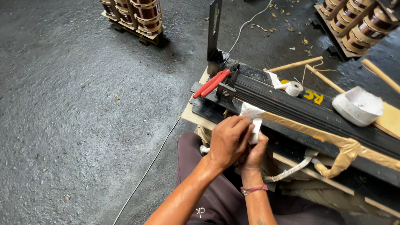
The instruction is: The person sits on the floor and wraps a white tape around a long black rod clamped in a jig. They repeatedly wind the tape along the rod's length, adjusting the roll and smoothing the tape as they progress.
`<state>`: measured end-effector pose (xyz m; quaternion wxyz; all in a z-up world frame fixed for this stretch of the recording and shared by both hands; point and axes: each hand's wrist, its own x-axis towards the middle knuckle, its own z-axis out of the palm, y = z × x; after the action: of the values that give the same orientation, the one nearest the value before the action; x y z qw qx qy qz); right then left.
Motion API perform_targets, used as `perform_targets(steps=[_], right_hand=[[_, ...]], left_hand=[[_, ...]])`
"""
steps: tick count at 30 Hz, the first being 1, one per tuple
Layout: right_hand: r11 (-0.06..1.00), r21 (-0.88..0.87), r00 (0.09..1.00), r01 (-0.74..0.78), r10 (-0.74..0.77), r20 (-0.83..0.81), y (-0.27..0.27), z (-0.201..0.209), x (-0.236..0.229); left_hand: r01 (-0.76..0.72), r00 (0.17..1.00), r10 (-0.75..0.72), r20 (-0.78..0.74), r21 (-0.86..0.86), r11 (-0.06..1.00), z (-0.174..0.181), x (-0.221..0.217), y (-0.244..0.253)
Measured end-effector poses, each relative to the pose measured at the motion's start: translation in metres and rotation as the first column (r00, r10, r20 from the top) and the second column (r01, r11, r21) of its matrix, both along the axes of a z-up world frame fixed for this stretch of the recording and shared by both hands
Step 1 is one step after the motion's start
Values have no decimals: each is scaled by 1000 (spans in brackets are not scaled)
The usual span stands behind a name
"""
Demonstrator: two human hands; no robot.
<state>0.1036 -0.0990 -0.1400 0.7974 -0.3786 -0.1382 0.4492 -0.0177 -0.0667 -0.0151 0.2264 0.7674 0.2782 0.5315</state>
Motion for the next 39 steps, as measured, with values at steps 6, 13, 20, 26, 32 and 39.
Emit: perform_targets(steps=[6,13,20,26,32,39], right_hand=[[974,212,996,-83,74,48,-7,11,-7],[964,258,996,-57,38,79,-18,16,-36],[994,62,750,88,-107,652,-26,25,-41],[969,215,976,-118,73,205,-11,32,-22],[997,5,990,83,-83,111,-5,27,25],[999,-18,999,-36,36,39,32,39,33]], left_hand=[[94,991,-97,-87,-39,995,15,-2,-27],[4,994,-23,-108,-175,985,15,16,-35],[-112,992,123,2,-400,910,20,24,-47],[-167,984,155,-86,-166,972,35,27,-14],[-105,967,145,-211,191,976,38,66,50],[319,762,-340,-551,-137,938,28,85,110]])
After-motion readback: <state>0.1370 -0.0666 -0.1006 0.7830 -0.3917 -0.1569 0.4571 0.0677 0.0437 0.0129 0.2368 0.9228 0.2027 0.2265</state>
